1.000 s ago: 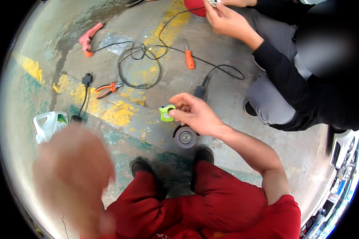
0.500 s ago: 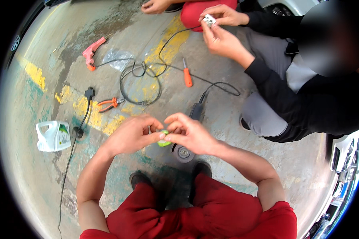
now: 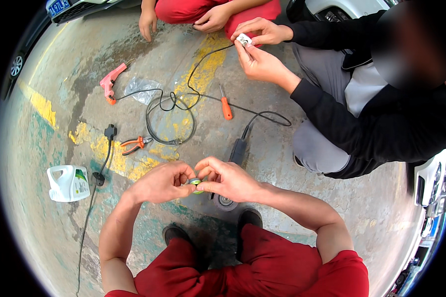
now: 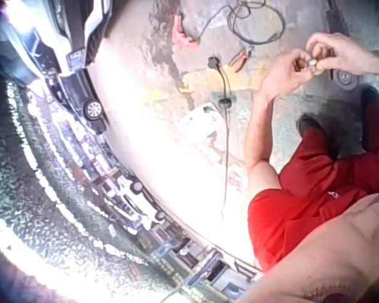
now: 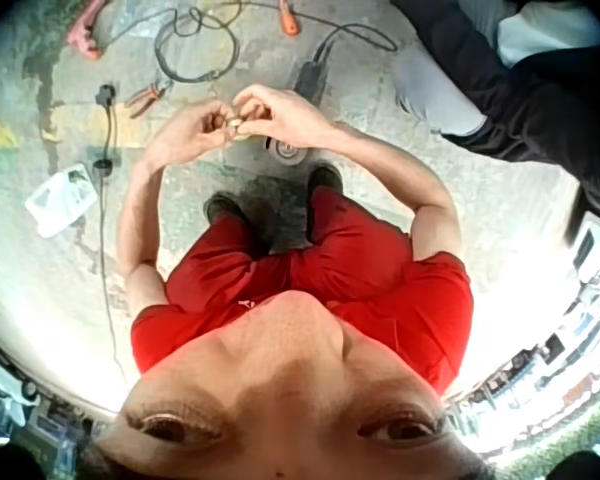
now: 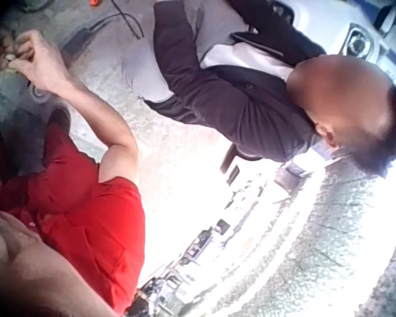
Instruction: The person uses a screwdriver to open a small green and grey electrical component and manipulates the internal wires. They work alongside two other individuals in a garage setting, handling tools and parts on the floor.
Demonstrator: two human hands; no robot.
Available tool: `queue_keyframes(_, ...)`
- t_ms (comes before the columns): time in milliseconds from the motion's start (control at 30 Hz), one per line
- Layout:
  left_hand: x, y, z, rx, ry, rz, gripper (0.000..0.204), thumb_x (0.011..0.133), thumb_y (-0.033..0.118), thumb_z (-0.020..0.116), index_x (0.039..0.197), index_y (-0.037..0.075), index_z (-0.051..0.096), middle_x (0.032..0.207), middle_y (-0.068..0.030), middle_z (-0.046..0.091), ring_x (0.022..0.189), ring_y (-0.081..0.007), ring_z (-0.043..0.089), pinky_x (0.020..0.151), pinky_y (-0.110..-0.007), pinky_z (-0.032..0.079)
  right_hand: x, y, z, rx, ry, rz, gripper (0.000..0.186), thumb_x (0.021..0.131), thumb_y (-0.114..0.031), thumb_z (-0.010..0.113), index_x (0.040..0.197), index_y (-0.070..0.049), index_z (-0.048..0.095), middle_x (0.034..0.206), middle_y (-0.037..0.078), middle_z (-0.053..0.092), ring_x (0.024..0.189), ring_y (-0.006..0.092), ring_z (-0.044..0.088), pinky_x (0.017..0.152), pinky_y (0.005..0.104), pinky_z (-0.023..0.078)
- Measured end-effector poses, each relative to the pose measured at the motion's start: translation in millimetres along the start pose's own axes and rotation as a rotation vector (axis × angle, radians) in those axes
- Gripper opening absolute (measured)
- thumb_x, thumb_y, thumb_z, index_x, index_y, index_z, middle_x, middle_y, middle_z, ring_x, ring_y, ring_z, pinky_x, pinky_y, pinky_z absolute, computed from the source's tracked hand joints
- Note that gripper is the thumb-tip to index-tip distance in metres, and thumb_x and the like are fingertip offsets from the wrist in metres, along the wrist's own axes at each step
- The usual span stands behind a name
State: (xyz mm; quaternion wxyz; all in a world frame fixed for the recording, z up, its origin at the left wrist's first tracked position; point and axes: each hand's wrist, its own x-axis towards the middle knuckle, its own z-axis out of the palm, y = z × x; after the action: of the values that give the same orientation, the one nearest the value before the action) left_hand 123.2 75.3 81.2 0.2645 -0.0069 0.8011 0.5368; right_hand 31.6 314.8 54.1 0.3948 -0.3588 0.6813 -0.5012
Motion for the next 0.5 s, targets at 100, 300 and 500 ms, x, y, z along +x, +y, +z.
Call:
queue_keyframes(100, 0.5, -1.6, 0.1, 0.018, -0.001, 0.01, 0.028, 0.091, 0.023, 0.083, 0.104, 0.005, 0.066, 0.084, 0.0003, 0.06, 0.074, -0.0106, 0.055, 0.066, -0.03, 0.048, -0.8, -0.1, 0.0, -0.011, -0.009, 0.012, 0.044, 0.1, -0.019, 0.077, 0.135, -0.004, 0.055, 0.113, 0.012, 0.077, 0.088, 0.0216, 0.072, 0.076, 0.0379, 0.056)
queue_keyframes(300, 0.4, -2.8, 0.0, 0.057, 0.006, 0.035, 0.028, 0.09, 0.022, 0.083, 0.104, 0.005, 0.066, 0.086, -0.0013, 0.062, 0.074, -0.0126, 0.058, 0.067, -0.031, 0.05, -0.9, -0.5, -0.8, -0.021, -0.005, -0.016, 0.042, 0.1, -0.019, 0.077, 0.135, -0.006, 0.056, 0.114, 0.013, 0.077, 0.089, 0.0227, 0.073, 0.076, 0.0388, 0.056)
queue_keyframes(500, -1.1, -2.4, -0.6, 0.062, 0.011, 0.035, 0.028, 0.09, 0.021, 0.083, 0.106, 0.005, 0.067, 0.088, -0.0012, 0.063, 0.075, -0.0125, 0.058, 0.068, -0.031, 0.05, 0.4, -4.5, -0.4, -0.024, -0.015, -0.001, 0.04, 0.1, -0.02, 0.077, 0.133, -0.006, 0.057, 0.114, 0.012, 0.077, 0.09, 0.0229, 0.073, 0.077, 0.0397, 0.057)
